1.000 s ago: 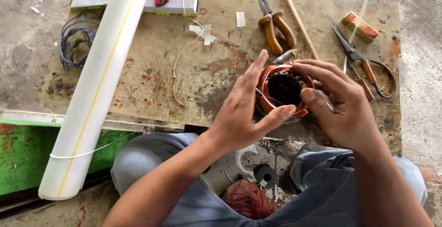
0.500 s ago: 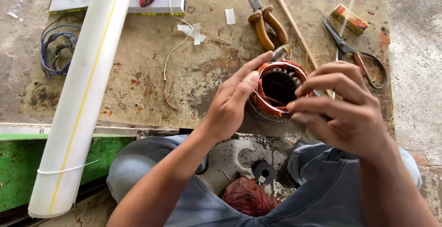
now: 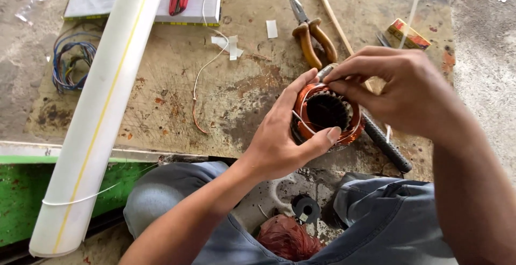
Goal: Shaping motor coils and inserting insulation paper into a stator using a hammer and scissors.
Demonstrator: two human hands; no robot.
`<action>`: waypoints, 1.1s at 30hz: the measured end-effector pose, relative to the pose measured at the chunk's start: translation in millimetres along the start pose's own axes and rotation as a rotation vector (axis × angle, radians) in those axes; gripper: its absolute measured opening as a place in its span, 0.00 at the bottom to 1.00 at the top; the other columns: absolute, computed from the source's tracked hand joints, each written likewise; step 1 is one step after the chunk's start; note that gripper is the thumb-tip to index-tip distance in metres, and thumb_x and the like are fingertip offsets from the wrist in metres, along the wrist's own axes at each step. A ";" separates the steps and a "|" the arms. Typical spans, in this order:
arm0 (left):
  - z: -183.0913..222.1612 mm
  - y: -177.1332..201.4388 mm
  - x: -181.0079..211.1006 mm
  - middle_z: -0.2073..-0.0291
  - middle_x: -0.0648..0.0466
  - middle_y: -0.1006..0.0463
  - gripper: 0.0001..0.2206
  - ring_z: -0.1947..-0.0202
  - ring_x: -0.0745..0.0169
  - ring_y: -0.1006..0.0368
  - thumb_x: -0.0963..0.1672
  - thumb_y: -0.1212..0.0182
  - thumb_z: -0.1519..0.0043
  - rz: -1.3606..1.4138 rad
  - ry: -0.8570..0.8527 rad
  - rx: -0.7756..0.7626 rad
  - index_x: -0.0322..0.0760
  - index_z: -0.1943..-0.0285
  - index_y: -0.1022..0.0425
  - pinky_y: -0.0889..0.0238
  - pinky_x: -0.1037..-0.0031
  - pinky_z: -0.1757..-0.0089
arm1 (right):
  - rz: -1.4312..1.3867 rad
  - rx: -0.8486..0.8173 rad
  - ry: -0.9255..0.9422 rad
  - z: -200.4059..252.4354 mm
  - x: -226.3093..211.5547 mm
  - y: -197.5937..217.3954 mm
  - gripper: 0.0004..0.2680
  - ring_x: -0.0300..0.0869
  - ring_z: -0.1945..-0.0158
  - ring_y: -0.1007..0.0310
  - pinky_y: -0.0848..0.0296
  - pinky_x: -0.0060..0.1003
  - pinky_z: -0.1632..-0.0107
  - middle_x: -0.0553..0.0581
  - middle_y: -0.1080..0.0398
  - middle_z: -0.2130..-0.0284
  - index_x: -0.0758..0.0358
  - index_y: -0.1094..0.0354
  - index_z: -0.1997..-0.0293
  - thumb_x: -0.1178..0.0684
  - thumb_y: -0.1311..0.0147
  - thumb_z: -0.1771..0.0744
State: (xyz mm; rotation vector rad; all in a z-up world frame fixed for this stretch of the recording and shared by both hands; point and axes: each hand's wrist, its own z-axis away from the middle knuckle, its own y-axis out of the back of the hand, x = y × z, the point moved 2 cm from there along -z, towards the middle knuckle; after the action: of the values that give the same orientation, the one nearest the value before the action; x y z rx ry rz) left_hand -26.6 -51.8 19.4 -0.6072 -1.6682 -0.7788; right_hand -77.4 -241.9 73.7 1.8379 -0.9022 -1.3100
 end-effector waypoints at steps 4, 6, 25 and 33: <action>-0.5 0.4 0.5 0.31 0.40 0.35 0.42 0.34 0.48 0.31 0.57 0.44 0.44 -0.005 0.007 -0.012 0.36 0.24 0.53 0.35 0.59 0.38 | 0.043 -0.113 -0.042 -12.1 1.4 8.0 0.08 0.40 0.63 0.19 0.19 0.36 0.62 0.51 0.19 0.59 0.55 0.21 0.52 0.55 0.39 0.35; -0.5 0.5 1.1 0.31 0.39 0.35 0.42 0.34 0.47 0.32 0.57 0.44 0.44 -0.019 0.009 -0.006 0.36 0.24 0.53 0.35 0.58 0.38 | 0.041 -0.159 -0.058 -18.0 -0.3 8.4 0.09 0.41 0.64 0.19 0.18 0.37 0.66 0.50 0.19 0.60 0.53 0.21 0.51 0.55 0.40 0.34; -4.8 4.5 3.5 0.32 0.40 0.34 0.44 0.34 0.48 0.33 0.57 0.43 0.48 -0.057 0.066 -0.033 0.37 0.24 0.53 0.38 0.60 0.38 | 0.433 -0.541 0.139 -30.2 10.5 8.8 0.08 0.43 0.80 0.21 0.20 0.43 0.81 0.49 0.24 0.70 0.52 0.31 0.48 0.50 0.48 0.32; -5.9 5.3 5.0 0.30 0.39 0.36 0.47 0.32 0.47 0.35 0.58 0.43 0.50 -0.058 0.077 -0.045 0.35 0.23 0.55 0.40 0.59 0.37 | 0.576 -0.536 0.305 -25.4 22.6 5.5 0.21 0.41 0.74 0.19 0.17 0.41 0.80 0.46 0.26 0.55 0.54 0.35 0.38 0.61 0.42 0.39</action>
State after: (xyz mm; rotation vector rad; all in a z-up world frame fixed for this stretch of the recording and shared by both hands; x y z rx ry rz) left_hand -20.0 -52.8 26.1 -0.5555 -1.6069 -0.8731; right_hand -48.2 -260.2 73.9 1.1912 -0.7431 -0.7799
